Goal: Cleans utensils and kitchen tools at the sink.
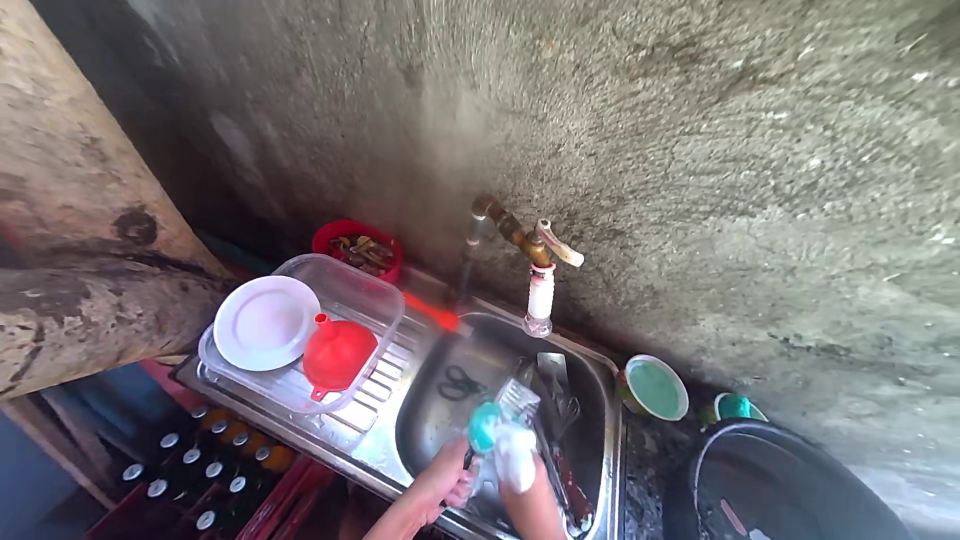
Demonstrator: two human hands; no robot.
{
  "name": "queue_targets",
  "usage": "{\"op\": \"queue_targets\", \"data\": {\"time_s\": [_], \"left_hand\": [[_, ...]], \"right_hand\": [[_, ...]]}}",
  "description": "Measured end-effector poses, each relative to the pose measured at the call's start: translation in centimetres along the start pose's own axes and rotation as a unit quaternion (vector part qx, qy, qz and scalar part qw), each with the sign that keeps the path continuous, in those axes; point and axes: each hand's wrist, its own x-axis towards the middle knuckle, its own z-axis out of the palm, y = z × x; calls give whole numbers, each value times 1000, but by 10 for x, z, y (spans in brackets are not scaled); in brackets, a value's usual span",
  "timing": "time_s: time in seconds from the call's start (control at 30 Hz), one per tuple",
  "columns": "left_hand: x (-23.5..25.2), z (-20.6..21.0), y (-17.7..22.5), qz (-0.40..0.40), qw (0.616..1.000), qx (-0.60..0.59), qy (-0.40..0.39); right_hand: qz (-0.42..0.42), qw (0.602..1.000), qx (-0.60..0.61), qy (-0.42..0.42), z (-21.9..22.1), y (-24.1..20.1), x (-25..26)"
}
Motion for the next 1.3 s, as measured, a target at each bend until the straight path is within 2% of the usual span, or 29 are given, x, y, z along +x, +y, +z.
{"op": "queue_targets", "data": {"time_s": [0.13,0.23,0.3,0.4,0.53,0.67,0.8,0.9,0.93,1.07,1.17,1.3], "left_hand": [[-4,4,3,-4,999,21,-32],[-2,-2,9,-20,999,34,-18],[1,-8,5,-16,999,26,-16],[1,0,5,-4,999,14,-38],[2,-9,10,-9,999,43,-7],[2,4,10,2,999,28,-29],[-2,2,17,-7,999,43,-2],[-2,4,5,5,999,22,-37],[-2,4,5,2,999,25,-41],[-2,-3,15,-5,998,62,-9],[-3,2,10,11,999,20,-37],[-7,0,3,10,997,-38,-65]], "right_hand": [[14,999,14,48,-8,10,16],[4,1000,11,-6,0,8,-1],[-1,1000,18,-9,6,11,-3],[20,997,21,66,2,11,17],[-11,998,31,59,20,7,-8],[39,991,54,116,9,2,27],[2,990,56,127,25,-1,-2],[64,987,50,141,6,1,35],[78,986,47,143,6,-3,35],[25,983,82,163,45,-1,-9],[25,973,103,207,33,6,28],[93,973,123,170,-7,6,89]]}}
